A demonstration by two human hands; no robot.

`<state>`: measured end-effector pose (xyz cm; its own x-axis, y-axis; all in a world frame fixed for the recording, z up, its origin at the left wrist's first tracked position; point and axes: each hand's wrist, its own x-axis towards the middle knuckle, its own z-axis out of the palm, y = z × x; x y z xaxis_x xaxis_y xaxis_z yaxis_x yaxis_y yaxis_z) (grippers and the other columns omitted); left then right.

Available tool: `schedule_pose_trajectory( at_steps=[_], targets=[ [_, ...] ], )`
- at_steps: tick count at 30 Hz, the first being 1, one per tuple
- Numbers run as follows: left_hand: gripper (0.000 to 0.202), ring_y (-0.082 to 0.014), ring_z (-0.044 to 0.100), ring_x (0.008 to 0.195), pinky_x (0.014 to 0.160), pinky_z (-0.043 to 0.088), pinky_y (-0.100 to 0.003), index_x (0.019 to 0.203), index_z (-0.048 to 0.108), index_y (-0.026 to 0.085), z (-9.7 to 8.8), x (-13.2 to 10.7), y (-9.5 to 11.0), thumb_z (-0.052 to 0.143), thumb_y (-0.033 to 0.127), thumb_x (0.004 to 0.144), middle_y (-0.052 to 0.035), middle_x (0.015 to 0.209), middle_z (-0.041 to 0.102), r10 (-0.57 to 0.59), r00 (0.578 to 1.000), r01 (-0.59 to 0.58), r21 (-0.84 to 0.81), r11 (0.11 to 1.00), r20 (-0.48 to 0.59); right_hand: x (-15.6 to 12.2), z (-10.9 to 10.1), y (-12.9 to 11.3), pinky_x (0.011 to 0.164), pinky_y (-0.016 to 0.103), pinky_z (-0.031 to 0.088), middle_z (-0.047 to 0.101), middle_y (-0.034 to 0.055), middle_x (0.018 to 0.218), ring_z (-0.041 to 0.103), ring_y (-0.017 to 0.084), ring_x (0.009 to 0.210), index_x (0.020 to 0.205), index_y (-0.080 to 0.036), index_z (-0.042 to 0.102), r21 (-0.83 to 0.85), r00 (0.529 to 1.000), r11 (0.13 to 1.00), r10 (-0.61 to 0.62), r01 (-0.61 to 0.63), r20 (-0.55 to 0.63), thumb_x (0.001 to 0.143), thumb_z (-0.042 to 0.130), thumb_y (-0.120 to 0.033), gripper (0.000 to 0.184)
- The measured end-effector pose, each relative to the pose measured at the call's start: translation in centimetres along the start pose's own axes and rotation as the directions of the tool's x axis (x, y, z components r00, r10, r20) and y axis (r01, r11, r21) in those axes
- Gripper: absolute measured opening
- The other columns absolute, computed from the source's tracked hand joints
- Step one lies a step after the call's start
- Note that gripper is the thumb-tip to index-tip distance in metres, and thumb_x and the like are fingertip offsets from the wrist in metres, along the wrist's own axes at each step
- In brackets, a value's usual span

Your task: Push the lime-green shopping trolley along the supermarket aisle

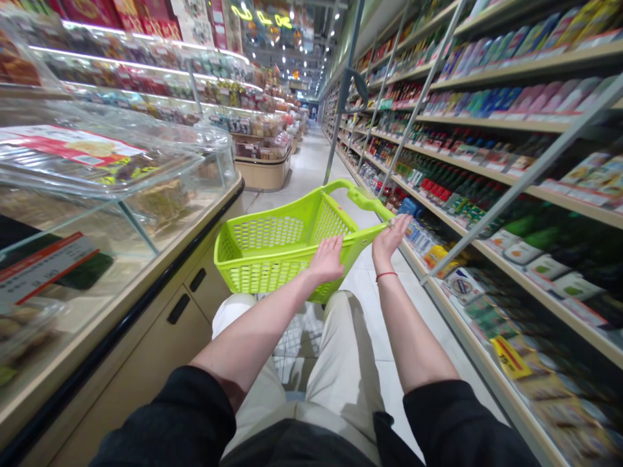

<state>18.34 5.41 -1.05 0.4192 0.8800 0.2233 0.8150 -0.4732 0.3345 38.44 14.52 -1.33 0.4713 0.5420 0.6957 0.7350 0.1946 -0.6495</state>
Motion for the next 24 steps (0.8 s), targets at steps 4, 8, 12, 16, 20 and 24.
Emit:
schedule_pose_trajectory(
  at_steps=[4, 8, 12, 16, 20, 24],
  targets=[
    [0.091, -0.0286, 0.018, 0.155, 0.127, 0.011, -0.040, 0.157, 0.015, 0.002, -0.2, 0.0, 0.1, 0.053, 0.025, 0.077, -0.0201, 0.166, 0.022, 0.006, 1.000, -0.006, 0.008, 1.000, 0.007, 0.2, 0.5, -0.8, 0.124, 0.058, 0.019, 0.022, 0.0245, 0.163, 0.015, 0.031, 0.155, 0.156, -0.002, 0.024, 0.019, 0.998, 0.998, 0.061, -0.061, 0.005, 0.086, 0.028, -0.009, 0.071],
    [0.091, -0.0286, 0.016, 0.155, 0.127, 0.012, -0.041, 0.157, 0.014, 0.003, -0.5, -0.1, 0.4, 0.053, 0.026, 0.078, -0.0197, 0.166, 0.019, 0.001, 1.000, -0.002, 0.022, 1.000, 0.028, -3.4, 1.3, -2.4, 0.124, 0.061, 0.014, 0.018, 0.0201, 0.165, 0.005, 0.029, 0.156, 0.157, -0.006, 0.024, 0.037, 0.998, 0.997, -0.068, 0.069, -0.007, 0.082, 0.034, -0.009, 0.075],
    [0.089, -0.0282, 0.017, 0.155, 0.127, 0.013, -0.040, 0.156, 0.015, 0.001, -0.7, -0.2, 0.5, 0.052, 0.026, 0.079, -0.0211, 0.166, 0.020, 0.004, 0.999, -0.005, 0.016, 1.000, 0.037, -8.0, 1.7, -3.1, 0.125, 0.059, 0.016, 0.012, 0.0169, 0.168, -0.002, 0.024, 0.157, 0.159, -0.010, 0.018, 0.058, 0.975, 0.973, -0.222, 0.221, 0.002, 0.084, 0.030, -0.006, 0.076],
    [0.089, -0.0283, 0.018, 0.155, 0.127, 0.014, -0.042, 0.156, 0.016, 0.002, -0.5, -0.3, 0.4, 0.052, 0.026, 0.078, -0.0213, 0.165, 0.022, 0.009, 1.000, -0.009, 0.013, 1.000, 0.013, -9.6, 1.2, -2.4, 0.125, 0.056, 0.019, 0.016, 0.0165, 0.167, 0.001, 0.021, 0.157, 0.159, -0.012, 0.019, 0.060, 0.944, 0.946, -0.322, 0.318, 0.073, 0.089, 0.025, -0.005, 0.071],
    [0.093, -0.0292, 0.018, 0.155, 0.127, 0.014, -0.042, 0.157, 0.015, 0.003, -0.4, -0.2, 0.2, 0.054, 0.026, 0.076, -0.0205, 0.166, 0.022, 0.017, 1.000, -0.017, 0.016, 1.000, 0.010, -6.8, 0.4, -1.4, 0.124, 0.055, 0.023, 0.026, 0.0160, 0.164, 0.011, 0.021, 0.156, 0.157, -0.013, 0.028, 0.077, 0.946, 0.948, -0.314, 0.308, 0.077, 0.088, 0.027, -0.005, 0.070],
    [0.093, -0.0292, 0.018, 0.155, 0.128, 0.012, -0.040, 0.157, 0.014, 0.000, -0.5, -0.2, 0.1, 0.054, 0.024, 0.076, -0.0217, 0.166, 0.021, 0.016, 1.000, -0.016, 0.016, 1.000, 0.020, -2.8, -0.2, -1.0, 0.124, 0.051, 0.025, 0.031, 0.0166, 0.161, 0.018, 0.022, 0.155, 0.155, -0.013, 0.032, 0.110, 0.974, 0.968, -0.219, 0.224, -0.061, 0.089, 0.029, -0.007, 0.066]
  ],
)
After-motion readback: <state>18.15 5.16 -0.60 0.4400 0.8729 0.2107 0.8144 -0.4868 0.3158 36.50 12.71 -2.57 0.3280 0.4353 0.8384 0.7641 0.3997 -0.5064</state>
